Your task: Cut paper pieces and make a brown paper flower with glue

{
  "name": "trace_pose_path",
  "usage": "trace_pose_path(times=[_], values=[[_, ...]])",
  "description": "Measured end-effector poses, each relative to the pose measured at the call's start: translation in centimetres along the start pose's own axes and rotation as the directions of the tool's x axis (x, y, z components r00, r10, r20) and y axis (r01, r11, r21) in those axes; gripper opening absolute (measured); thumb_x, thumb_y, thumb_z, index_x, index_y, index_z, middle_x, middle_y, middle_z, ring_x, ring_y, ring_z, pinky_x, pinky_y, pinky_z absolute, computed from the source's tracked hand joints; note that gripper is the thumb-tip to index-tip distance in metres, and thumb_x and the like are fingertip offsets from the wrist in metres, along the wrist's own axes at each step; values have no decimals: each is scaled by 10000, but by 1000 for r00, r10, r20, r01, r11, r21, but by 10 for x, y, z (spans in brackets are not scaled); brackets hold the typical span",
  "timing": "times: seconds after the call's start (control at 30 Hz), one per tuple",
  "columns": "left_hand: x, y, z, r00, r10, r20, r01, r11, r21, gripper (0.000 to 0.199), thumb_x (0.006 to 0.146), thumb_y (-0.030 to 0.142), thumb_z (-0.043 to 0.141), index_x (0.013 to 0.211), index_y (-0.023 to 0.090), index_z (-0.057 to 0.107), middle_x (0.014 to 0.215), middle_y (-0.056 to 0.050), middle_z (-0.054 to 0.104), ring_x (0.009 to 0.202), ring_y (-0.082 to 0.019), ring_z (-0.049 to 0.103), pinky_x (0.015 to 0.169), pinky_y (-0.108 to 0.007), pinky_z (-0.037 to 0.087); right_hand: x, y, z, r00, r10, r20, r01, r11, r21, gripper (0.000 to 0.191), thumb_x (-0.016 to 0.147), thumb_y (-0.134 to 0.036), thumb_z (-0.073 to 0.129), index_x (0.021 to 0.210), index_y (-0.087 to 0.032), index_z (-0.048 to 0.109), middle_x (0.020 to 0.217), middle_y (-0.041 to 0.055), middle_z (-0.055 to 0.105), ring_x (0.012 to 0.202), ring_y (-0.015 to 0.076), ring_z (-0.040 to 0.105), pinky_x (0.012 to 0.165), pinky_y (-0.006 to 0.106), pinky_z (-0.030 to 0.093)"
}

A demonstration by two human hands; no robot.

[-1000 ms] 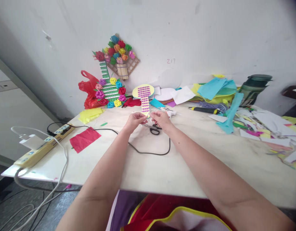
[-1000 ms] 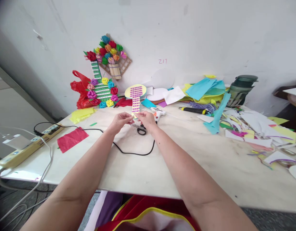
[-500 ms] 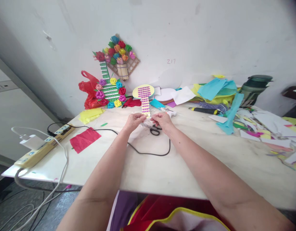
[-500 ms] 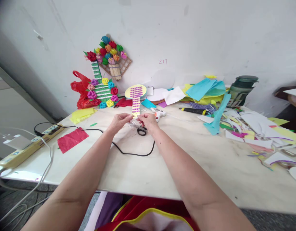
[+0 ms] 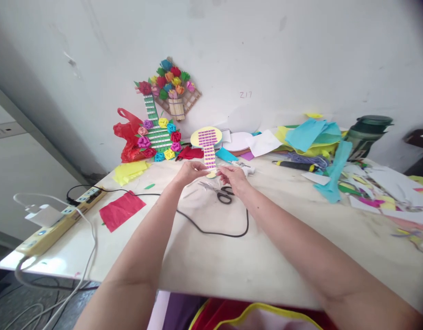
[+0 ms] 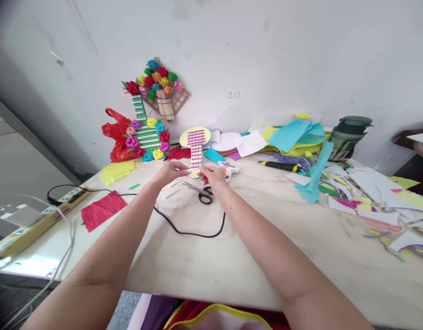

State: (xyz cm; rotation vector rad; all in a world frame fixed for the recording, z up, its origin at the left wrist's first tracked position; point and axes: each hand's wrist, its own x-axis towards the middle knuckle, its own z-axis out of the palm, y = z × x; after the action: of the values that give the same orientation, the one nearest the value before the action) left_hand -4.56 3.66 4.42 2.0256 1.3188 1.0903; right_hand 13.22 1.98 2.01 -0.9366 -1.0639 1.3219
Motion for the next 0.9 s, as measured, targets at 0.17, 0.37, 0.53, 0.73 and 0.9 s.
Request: trace_pose_path(times=[0.17,0.37,0.53,0.73,0.9], values=[[9,-35,-4,991,-8,-134,36,978,207,219,586,349,690,719,175,704,678,-17,629,599,-115,514,560,-230,377,22,0,-3,996,-74,-41,54,932,-357,158,727,-279,550,682,-143,617,618,10,621,448,73,487,374,182,357],[17,-58,13,997,33,-69,-6,931,364,199,627,366,667,751,215,709,707,-12,619,657,-129,527,591,-238,381,27,4,-6,947,-269,174,261,337,-905,217,773,-290,498,842,-227,694,864,23,690,828,185,593,684,287,440],[19,-56,18,994,105,-21,-88,909,407,190,646,355,665,774,220,704,712,-20,629,709,-149,530,661,-257,396,25,7,-4,853,-211,478,482,-35,-875,307,826,-258,430,1039,-271,652,1162,-4,607,1029,208,498,854,340,376],[18,-66,16,993,116,-20,-100,924,370,190,624,308,675,774,192,686,717,-32,632,716,-157,540,686,-266,421,26,21,-4,800,-112,589,579,-110,-808,359,865,-289,374,1149,-226,585,1225,23,566,1134,234,425,912,406,310],[14,-64,5,995,98,-18,-84,920,382,186,639,186,592,805,173,675,814,-45,646,797,-175,547,747,-286,432,25,24,-5,785,-142,603,592,-114,-798,369,881,-312,352,1153,-212,580,1223,23,568,1147,228,414,921,393,304]])
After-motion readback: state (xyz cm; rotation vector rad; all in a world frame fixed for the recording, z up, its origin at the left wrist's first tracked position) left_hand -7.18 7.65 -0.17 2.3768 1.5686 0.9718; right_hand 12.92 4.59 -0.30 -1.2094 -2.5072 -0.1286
